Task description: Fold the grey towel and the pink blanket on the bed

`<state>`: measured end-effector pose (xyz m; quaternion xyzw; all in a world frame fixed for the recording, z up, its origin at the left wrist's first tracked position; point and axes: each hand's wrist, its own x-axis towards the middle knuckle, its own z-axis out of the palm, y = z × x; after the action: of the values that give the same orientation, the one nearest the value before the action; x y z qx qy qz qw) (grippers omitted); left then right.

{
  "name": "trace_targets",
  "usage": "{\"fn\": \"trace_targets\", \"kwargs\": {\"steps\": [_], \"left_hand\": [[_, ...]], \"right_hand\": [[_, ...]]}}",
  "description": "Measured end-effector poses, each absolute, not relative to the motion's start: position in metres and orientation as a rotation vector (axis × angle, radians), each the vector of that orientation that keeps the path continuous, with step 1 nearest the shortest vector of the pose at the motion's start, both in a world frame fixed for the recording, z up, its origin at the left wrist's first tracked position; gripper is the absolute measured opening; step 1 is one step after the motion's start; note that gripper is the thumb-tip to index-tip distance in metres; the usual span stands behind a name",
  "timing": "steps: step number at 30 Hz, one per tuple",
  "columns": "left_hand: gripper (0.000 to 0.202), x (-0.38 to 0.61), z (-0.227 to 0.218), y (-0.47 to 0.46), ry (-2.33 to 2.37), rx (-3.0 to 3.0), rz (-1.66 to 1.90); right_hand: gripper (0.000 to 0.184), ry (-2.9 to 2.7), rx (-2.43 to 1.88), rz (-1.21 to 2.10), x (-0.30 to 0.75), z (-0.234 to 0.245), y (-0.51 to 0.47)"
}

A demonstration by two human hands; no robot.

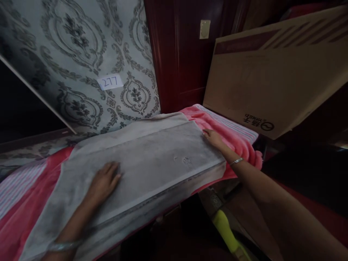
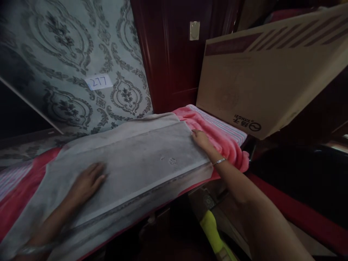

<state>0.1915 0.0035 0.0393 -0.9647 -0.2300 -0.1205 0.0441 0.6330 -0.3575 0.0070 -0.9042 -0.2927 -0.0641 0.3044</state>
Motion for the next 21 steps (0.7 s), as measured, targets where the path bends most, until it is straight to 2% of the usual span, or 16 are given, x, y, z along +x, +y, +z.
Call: {"fn": "trace_targets", "kwargs": {"steps": [5,13,21], "left_hand": [[0.053,0.286,0.038,-0.029,-0.194,-3.152,-0.119],[0.054,0.397,0.039,-0.117,0.476,-3.243,0.02],[0.066,0.433,0.017,-0.139,0.632,-3.236,0.036]], "right_hand": [[0.048,-0.654,-2.345,-0.094,0.667,0.013,-0.316],[0.048,-0.626,-2.231,-0.008,0.706,0.014,-0.288],[0.048,-0.618,-2.103,0.058,0.756,0.011,-0.258]]}}
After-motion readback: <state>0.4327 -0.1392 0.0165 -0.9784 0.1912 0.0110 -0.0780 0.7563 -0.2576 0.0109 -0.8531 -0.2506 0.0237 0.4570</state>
